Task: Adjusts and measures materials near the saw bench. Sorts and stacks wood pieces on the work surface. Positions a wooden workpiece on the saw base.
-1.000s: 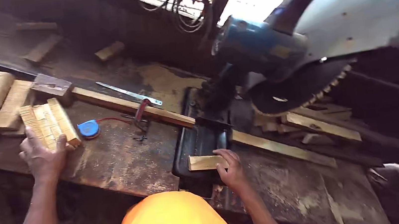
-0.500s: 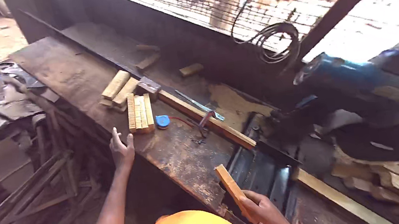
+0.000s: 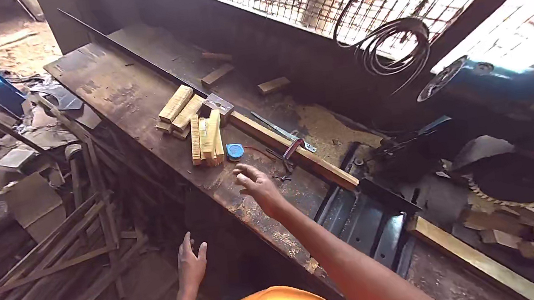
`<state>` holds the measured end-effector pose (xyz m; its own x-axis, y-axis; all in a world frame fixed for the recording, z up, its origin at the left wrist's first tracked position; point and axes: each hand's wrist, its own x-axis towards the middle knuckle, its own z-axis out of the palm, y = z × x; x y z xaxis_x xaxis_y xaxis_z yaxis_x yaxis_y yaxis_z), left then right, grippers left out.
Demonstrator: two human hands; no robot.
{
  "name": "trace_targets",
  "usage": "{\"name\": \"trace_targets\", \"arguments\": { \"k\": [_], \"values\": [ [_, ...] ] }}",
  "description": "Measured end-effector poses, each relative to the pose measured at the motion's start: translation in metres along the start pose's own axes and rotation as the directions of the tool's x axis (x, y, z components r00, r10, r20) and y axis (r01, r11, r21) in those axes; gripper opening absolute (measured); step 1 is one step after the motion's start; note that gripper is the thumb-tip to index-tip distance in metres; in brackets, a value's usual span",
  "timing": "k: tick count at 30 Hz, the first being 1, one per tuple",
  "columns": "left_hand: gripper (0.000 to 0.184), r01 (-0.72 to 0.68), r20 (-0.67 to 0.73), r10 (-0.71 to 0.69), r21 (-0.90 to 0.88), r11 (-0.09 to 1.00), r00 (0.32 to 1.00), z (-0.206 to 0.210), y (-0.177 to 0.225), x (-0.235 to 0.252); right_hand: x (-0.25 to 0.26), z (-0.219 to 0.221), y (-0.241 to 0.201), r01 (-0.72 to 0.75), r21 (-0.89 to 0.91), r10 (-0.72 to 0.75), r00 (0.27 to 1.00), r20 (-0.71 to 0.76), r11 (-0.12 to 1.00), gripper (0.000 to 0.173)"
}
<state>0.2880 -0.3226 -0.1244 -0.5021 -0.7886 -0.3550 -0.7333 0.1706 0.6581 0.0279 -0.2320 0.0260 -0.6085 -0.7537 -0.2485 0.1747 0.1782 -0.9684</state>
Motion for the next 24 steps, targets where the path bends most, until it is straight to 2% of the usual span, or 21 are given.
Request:
{"name": "trace_targets", "arguments": {
  "k": [3, 6, 9, 11, 13, 16, 19, 21, 24],
  "values": [
    [0.066, -0.046, 0.023, 0.046, -0.01, 0.999, 0.999, 0.001, 0.004, -0.01, -0.038, -0.003, 0.041, -0.055, -0.002, 0.055, 0.998, 0.024, 0.998, 0.032],
    [0.063, -0.144, 0.082, 0.143, 0.001, 0.99, 0.986, 0.017, 0.009, -0.022, -0.094, -0.028, 0.082, -0.152, 0.045, 0.15, 0.988, 0.03, 0.987, 0.029],
    [0.058, -0.224, 0.146, 0.219, 0.022, 0.974, 0.965, 0.037, 0.014, -0.032, -0.139, -0.057, 0.109, -0.223, 0.083, 0.227, 0.973, -0.034, 0.971, 0.03],
    [0.048, -0.321, 0.157, 0.312, 0.038, 0.946, 0.937, 0.048, 0.021, -0.039, -0.161, -0.074, 0.117, -0.223, 0.099, 0.234, 0.965, -0.121, 0.97, 0.029],
    [0.039, -0.473, 0.146, 0.464, 0.032, 0.881, 0.874, 0.057, 0.035, -0.043, -0.178, -0.089, 0.118, -0.213, 0.102, 0.23, 0.948, -0.219, 0.972, 0.028],
    [0.034, -0.701, 0.122, 0.696, 0.007, 0.713, 0.708, 0.065, 0.065, -0.042, -0.201, -0.106, 0.105, -0.221, 0.132, 0.253, 0.908, -0.335, 0.966, 0.028],
    [0.03, -0.828, 0.122, 0.822, -0.005, 0.561, 0.556, 0.073, 0.098, -0.038, -0.222, -0.122, 0.108, -0.19, 0.148, 0.236, 0.876, -0.422, 0.971, 0.026],
    [0.029, -0.864, 0.122, 0.859, -0.013, 0.503, 0.498, 0.079, 0.116, -0.037, -0.237, -0.136, 0.114, -0.182, 0.118, 0.216, 0.861, -0.46, 0.976, 0.025],
    [0.028, -0.875, 0.134, 0.868, -0.016, 0.485, 0.478, 0.092, 0.136, -0.042, -0.264, -0.165, 0.12, -0.184, 0.004, 0.157, 0.823, -0.547, 0.983, 0.025]
  ]
}}
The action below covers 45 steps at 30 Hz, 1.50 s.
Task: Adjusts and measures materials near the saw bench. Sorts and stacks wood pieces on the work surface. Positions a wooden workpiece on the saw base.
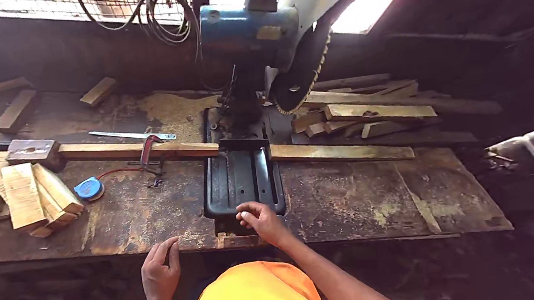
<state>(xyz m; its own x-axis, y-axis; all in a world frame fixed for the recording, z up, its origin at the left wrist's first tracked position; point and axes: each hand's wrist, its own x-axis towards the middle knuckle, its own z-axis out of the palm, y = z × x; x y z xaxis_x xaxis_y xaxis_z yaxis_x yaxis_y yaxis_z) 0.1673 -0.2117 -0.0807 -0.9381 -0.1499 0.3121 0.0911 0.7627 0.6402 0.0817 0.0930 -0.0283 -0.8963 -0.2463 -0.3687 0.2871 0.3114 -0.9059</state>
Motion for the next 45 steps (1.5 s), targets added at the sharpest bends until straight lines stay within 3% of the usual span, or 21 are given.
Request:
{"name": "trace_targets", "arguments": {
  "k": [4, 7, 10, 14, 18, 24, 28, 32, 36, 38, 42, 45],
  "values": [
    [0.028, -0.021, 0.048, 0.022, -0.026, 0.999, 0.999, 0.019, 0.019, 0.005, 0.012, -0.072, 0.011, 0.015, -0.231, -0.074, 0.965, -0.252, 0.973, 0.026],
    [0.028, -0.01, 0.057, 0.012, -0.035, 0.999, 0.998, 0.035, 0.035, 0.001, 0.028, -0.138, 0.009, -0.065, -0.481, -0.134, 0.921, -0.367, 0.875, 0.028],
    [0.029, 0.014, 0.067, -0.013, -0.02, 1.0, 0.998, 0.046, 0.05, -0.004, 0.052, -0.187, 0.01, -0.061, -0.652, -0.213, 0.919, -0.333, 0.755, 0.033],
    [0.028, 0.045, 0.077, -0.045, -0.005, 0.999, 0.996, 0.057, 0.062, -0.012, 0.085, -0.216, 0.015, -0.03, -0.782, -0.196, 0.961, -0.193, 0.622, 0.049],
    [0.027, 0.111, 0.048, -0.111, 0.021, 0.994, 0.993, 0.059, 0.072, -0.02, 0.108, -0.218, 0.018, 0.022, -0.854, -0.234, 0.965, -0.117, 0.52, 0.056],
    [0.026, 0.192, 0.055, -0.194, 0.034, 0.981, 0.979, 0.069, 0.084, -0.032, 0.122, -0.211, 0.002, -0.02, -0.901, -0.104, 0.992, -0.071, 0.434, 0.059],
    [0.026, 0.211, 0.052, -0.213, 0.053, 0.976, 0.976, 0.077, 0.092, -0.021, 0.114, -0.191, -0.006, 0.066, -0.906, -0.296, 0.953, -0.067, 0.419, 0.053],
    [0.026, 0.206, 0.038, -0.207, 0.04, 0.978, 0.978, 0.083, 0.103, 0.0, 0.111, -0.162, 0.009, 0.258, -0.882, -0.465, 0.884, 0.049, 0.396, 0.046],
    [0.026, 0.134, 0.102, -0.135, 0.014, 0.991, 0.986, 0.088, 0.108, 0.013, 0.095, -0.139, 0.022, 0.424, -0.769, -0.483, 0.859, 0.173, 0.479, 0.061],
    [0.025, 0.093, 0.121, -0.091, -0.009, 0.996, 0.989, 0.089, 0.107, 0.02, 0.082, -0.147, 0.029, 0.376, -0.79, -0.482, 0.868, 0.117, 0.485, 0.057],
    [0.024, 0.061, 0.147, -0.054, -0.041, 0.997, 0.988, 0.09, 0.102, 0.034, 0.067, -0.172, 0.054, 0.118, -0.841, -0.447, 0.881, -0.157, 0.529, 0.049],
    [0.023, 0.02, 0.221, -0.005, -0.066, 0.998, 0.975, 0.096, 0.099, 0.055, 0.077, -0.165, 0.051, 0.132, -0.824, -0.482, 0.856, -0.185, 0.551, 0.044]
  ]
}}
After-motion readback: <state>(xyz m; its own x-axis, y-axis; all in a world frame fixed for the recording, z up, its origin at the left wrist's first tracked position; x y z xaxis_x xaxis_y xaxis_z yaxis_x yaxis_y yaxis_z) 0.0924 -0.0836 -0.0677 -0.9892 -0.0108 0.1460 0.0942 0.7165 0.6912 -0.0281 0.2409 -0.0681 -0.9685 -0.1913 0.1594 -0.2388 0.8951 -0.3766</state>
